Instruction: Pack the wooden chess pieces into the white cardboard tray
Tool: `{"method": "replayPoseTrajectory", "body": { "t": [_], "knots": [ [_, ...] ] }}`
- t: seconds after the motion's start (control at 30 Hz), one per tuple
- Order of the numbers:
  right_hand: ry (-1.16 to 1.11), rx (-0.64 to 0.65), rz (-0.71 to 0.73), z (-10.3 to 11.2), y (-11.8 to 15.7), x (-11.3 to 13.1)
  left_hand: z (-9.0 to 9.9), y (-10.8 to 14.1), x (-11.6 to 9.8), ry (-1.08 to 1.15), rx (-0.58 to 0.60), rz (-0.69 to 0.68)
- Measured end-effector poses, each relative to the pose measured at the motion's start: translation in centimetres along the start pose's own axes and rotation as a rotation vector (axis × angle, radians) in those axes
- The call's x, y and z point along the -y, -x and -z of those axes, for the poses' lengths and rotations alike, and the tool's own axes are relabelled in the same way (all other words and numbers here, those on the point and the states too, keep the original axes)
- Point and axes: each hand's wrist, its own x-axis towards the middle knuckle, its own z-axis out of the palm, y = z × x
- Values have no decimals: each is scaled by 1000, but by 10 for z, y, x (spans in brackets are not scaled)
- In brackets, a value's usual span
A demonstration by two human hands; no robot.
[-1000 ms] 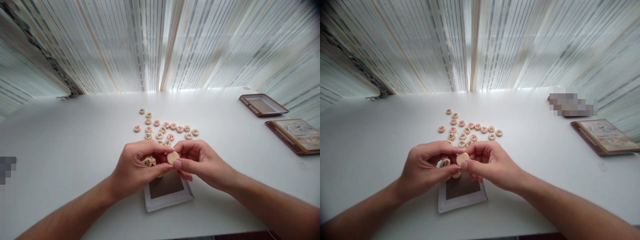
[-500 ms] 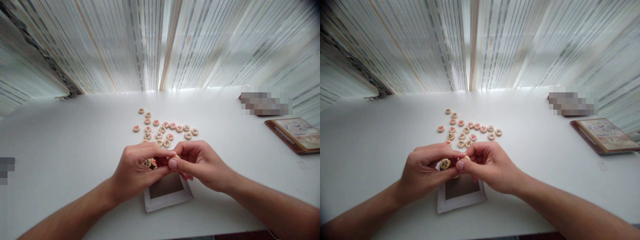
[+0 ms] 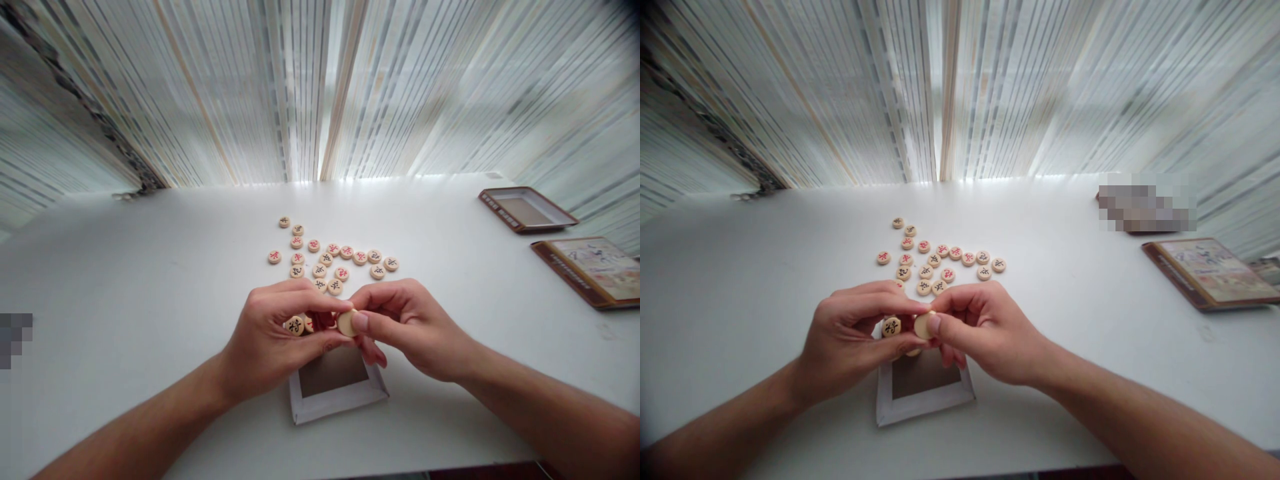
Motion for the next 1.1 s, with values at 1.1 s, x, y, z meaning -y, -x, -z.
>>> {"method": "replayPoseTrajectory", "body": {
  "t": [1.1],
  "knots": [
    [545, -62, 252, 13, -1, 6, 7, -3, 2, -384, 48, -302]
  ]
}}
